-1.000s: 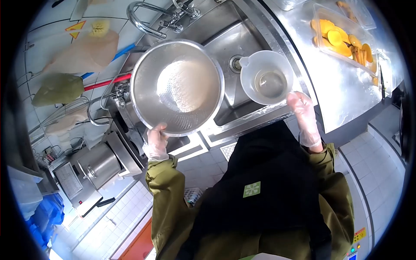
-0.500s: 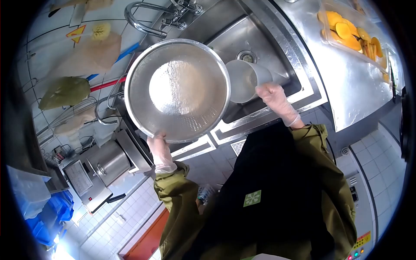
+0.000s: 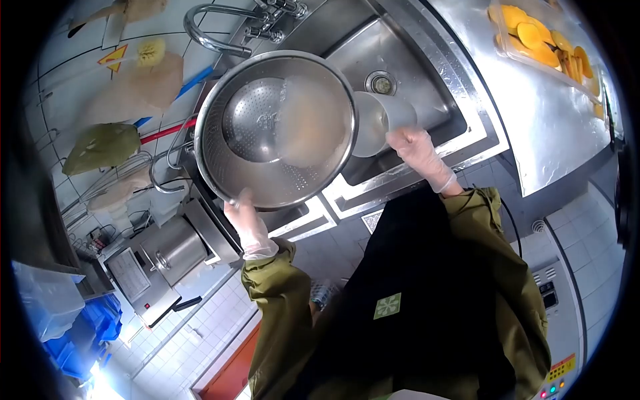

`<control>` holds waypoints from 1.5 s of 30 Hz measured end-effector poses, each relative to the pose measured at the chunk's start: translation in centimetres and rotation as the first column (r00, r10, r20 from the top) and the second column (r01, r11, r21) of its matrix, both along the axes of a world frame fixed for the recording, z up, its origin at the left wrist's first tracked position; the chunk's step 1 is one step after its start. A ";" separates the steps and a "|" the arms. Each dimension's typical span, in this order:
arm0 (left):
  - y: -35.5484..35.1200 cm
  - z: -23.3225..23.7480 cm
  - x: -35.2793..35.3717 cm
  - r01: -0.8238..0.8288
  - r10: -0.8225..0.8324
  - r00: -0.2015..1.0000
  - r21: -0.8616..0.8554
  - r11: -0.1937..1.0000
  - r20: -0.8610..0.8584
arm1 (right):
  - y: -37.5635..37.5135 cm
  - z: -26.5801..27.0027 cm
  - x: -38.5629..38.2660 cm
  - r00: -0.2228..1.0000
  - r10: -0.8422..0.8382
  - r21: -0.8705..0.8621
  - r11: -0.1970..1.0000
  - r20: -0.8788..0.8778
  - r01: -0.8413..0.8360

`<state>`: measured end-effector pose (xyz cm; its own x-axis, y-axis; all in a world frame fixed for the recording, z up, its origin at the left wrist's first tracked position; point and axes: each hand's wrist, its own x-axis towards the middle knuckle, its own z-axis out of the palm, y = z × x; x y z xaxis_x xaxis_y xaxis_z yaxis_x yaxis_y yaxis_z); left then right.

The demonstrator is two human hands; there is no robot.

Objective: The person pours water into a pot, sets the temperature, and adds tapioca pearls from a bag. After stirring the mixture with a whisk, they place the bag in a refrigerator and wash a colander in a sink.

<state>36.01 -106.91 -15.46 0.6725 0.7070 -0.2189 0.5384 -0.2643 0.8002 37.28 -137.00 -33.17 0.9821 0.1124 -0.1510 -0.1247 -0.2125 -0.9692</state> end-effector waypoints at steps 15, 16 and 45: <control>-2.3 0.4 0.9 0.115 -0.136 0.974 0.120 0.986 0.181 | 1.0 0.6 0.7 0.970 -0.130 0.155 0.983 0.207 0.098; -3.0 0.3 1.0 0.112 -0.131 0.956 0.086 0.990 0.262 | 0.9 0.7 0.7 0.971 -0.139 0.154 0.982 0.193 0.110; -4.0 1.1 1.3 0.064 -0.101 0.954 0.137 0.989 0.283 | 2.0 0.8 0.1 0.968 -0.138 0.141 0.984 0.209 0.110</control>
